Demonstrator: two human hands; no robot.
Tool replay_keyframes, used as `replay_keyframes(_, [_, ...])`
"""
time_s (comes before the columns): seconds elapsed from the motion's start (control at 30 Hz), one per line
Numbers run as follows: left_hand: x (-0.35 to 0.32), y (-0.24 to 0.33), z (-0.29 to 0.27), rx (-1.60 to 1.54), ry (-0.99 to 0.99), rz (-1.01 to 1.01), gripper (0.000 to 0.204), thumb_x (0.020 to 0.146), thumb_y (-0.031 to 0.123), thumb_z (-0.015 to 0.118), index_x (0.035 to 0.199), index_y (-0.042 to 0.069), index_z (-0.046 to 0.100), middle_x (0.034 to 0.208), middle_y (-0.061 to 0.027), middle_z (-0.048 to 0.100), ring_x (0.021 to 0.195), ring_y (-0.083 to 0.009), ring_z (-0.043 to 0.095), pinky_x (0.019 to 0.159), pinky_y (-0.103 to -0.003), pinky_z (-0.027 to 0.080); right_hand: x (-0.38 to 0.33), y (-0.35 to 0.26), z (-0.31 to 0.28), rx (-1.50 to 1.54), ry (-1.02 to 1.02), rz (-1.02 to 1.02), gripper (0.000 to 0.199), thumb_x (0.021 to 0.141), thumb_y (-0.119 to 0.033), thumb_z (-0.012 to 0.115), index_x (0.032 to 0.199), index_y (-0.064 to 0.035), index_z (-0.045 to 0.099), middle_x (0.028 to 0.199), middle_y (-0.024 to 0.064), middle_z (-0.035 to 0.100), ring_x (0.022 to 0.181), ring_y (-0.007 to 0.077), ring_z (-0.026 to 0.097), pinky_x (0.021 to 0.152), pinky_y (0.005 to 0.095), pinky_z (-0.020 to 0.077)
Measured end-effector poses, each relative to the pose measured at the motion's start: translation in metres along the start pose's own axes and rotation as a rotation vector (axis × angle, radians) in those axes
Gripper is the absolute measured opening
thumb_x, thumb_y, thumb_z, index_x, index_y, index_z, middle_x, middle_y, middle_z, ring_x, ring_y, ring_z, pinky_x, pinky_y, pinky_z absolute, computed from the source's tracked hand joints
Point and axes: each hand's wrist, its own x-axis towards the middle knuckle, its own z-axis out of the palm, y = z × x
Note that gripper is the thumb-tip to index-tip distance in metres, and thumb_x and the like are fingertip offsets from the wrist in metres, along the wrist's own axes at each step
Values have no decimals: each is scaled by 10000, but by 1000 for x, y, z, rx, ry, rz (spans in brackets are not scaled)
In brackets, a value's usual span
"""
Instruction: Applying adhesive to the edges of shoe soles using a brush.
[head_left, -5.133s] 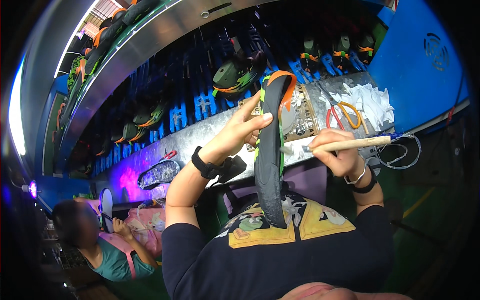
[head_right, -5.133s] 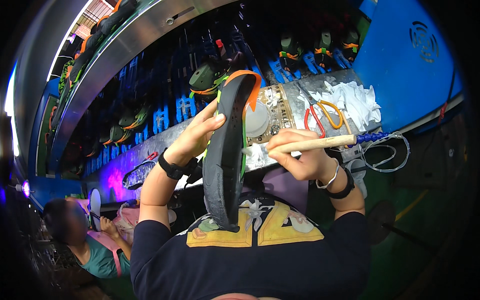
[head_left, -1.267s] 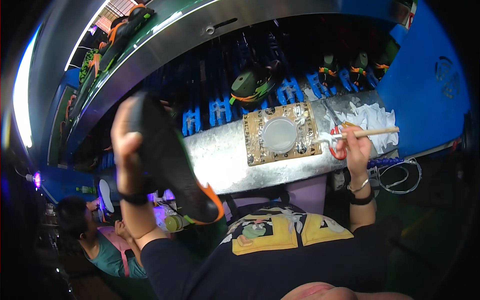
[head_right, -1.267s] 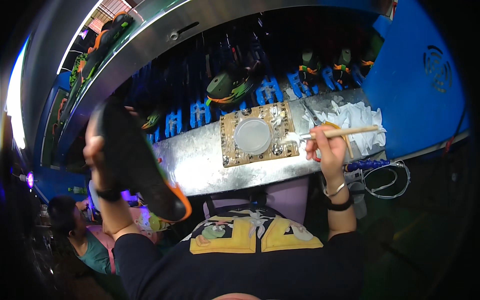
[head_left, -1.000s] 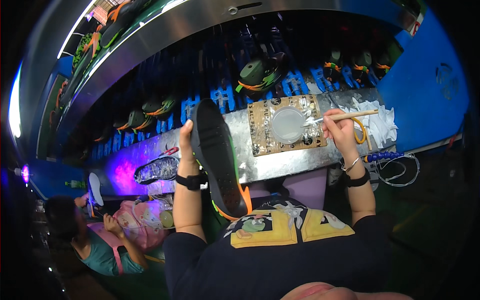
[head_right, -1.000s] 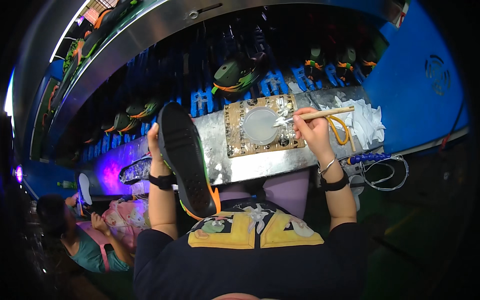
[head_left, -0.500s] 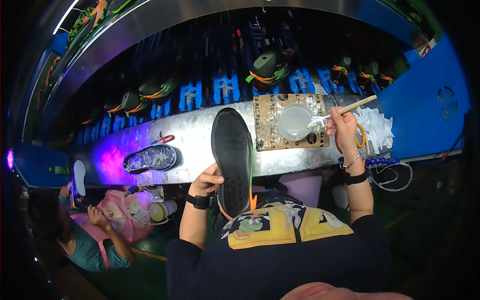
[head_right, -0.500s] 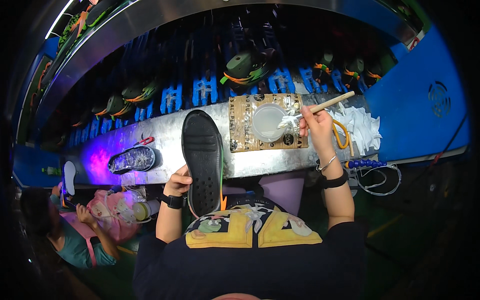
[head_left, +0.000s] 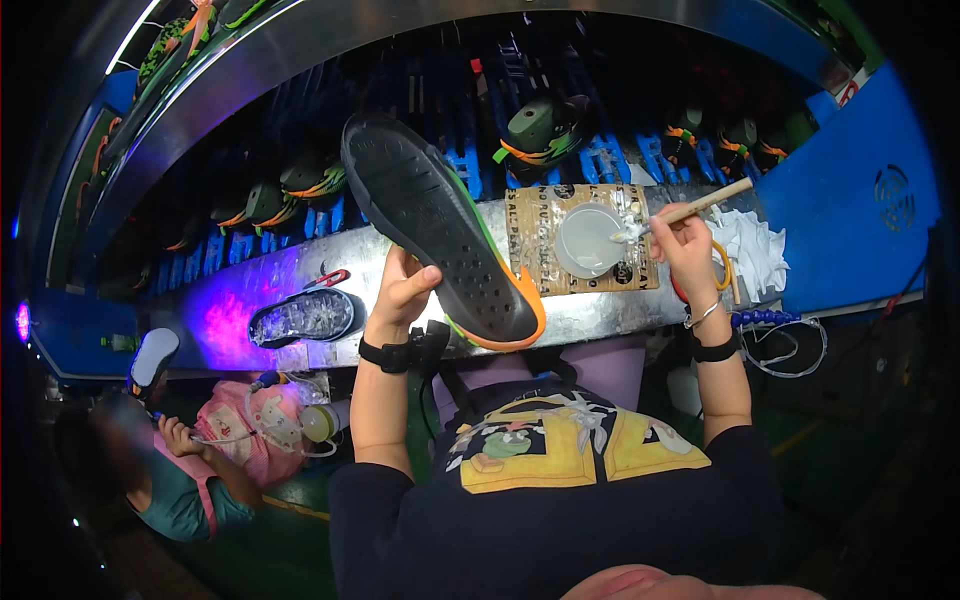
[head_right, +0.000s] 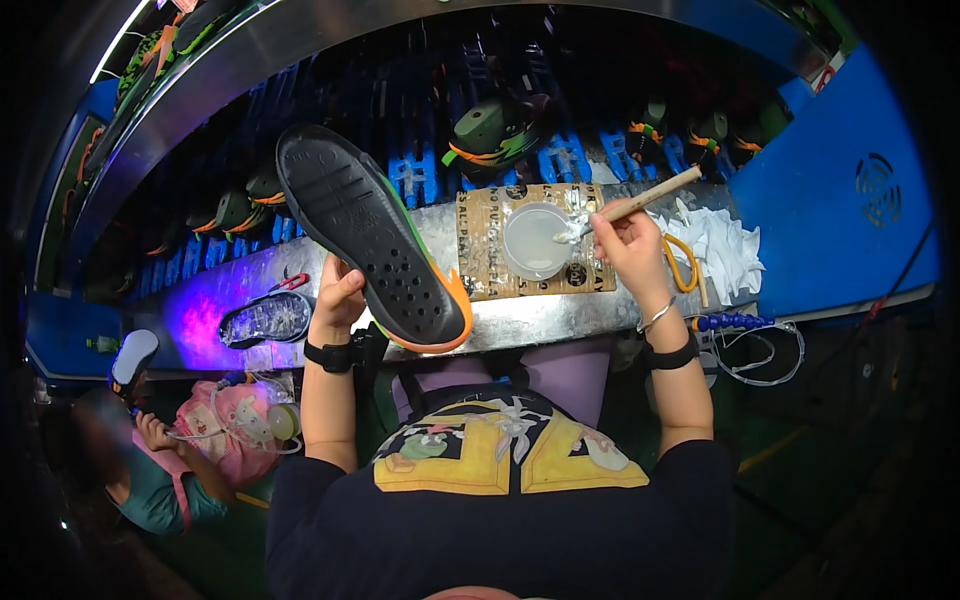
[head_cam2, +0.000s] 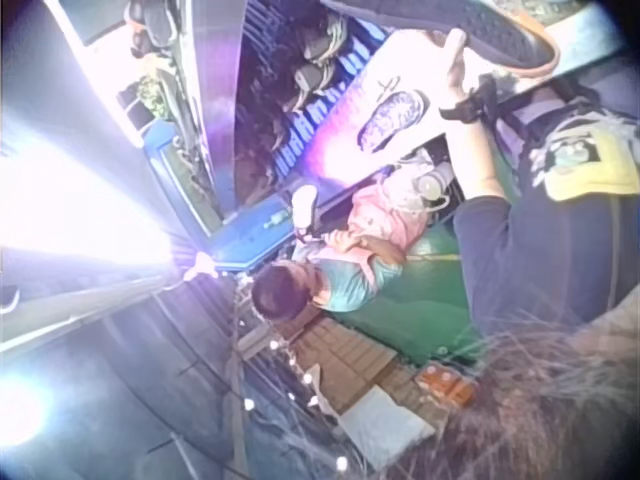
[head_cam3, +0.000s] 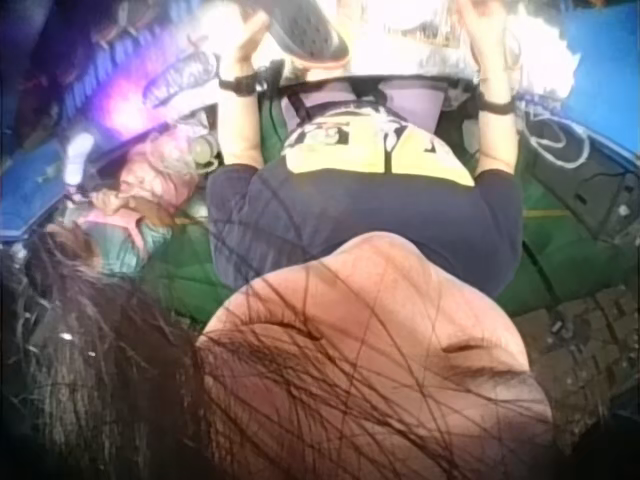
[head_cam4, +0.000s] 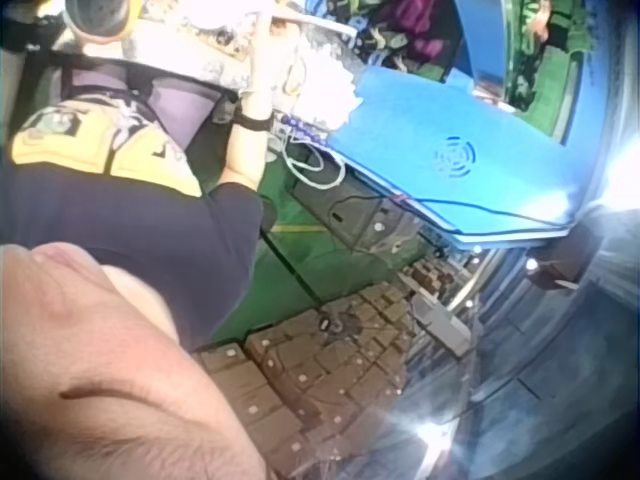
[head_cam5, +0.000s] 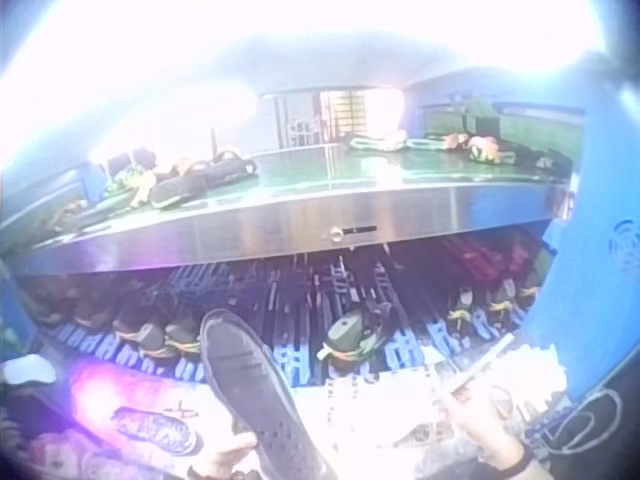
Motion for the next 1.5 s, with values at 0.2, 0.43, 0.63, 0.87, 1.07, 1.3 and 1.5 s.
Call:
replay_keyframes(0.2, [7,14,29,139,-105,150,685,589,59,758,1168,-2,400,1085,-101,517,1007,-198,501,852,-322,407,3,4,9,-391,11,-222,109,762,-82,599,751,21,564,596,9,524,500,44,439,455,180,333])
replay_keyframes(0.43, [11,38,52,255,-180,254,557,599,30,749,1082,-13,475,1019,-101,558,944,-198,544,818,-332,432,1,3,10,-518,8,-287,112,759,-92,599,751,16,571,542,20,510,476,47,438,442,190,332])
replay_keyframes(0.63, [26,58,64,403,-246,254,548,581,19,758,1055,-14,485,1002,-100,568,937,-181,551,809,-316,437,-22,-44,15,-209,-23,-276,94,746,-31,590,827,11,570,693,59,568,591,74,494,527,195,388])
replay_keyframes(0.87, [44,71,86,635,-382,331,759,525,97,806,1152,8,387,1007,-90,551,971,-169,522,855,-312,400,-31,-87,28,-349,-358,-548,98,719,17,586,814,5,565,694,79,569,577,136,525,510,226,400])
replay_keyframes(1.07, [44,80,92,694,-425,312,784,525,111,805,1174,11,376,1032,-88,534,974,-164,512,847,-296,395,-31,-83,28,-372,-388,-541,101,719,9,590,814,4,557,690,85,569,573,154,533,506,237,408])
replay_keyframes(1.3, [45,83,99,725,-395,379,753,527,110,802,1149,8,390,1029,-86,541,955,-162,523,845,-287,393,-43,-79,35,-159,-372,-463,92,742,-6,577,830,12,558,695,74,567,597,127,528,528,229,418])
replay_keyframes(1.5, [48,79,94,615,-395,351,753,538,51,789,1163,13,370,1032,-90,536,970,-171,524,823,-290,425,-47,-72,31,-70,-337,-207,102,747,-20,583,840,13,557,738,61,570,630,108,525,559,222,419])
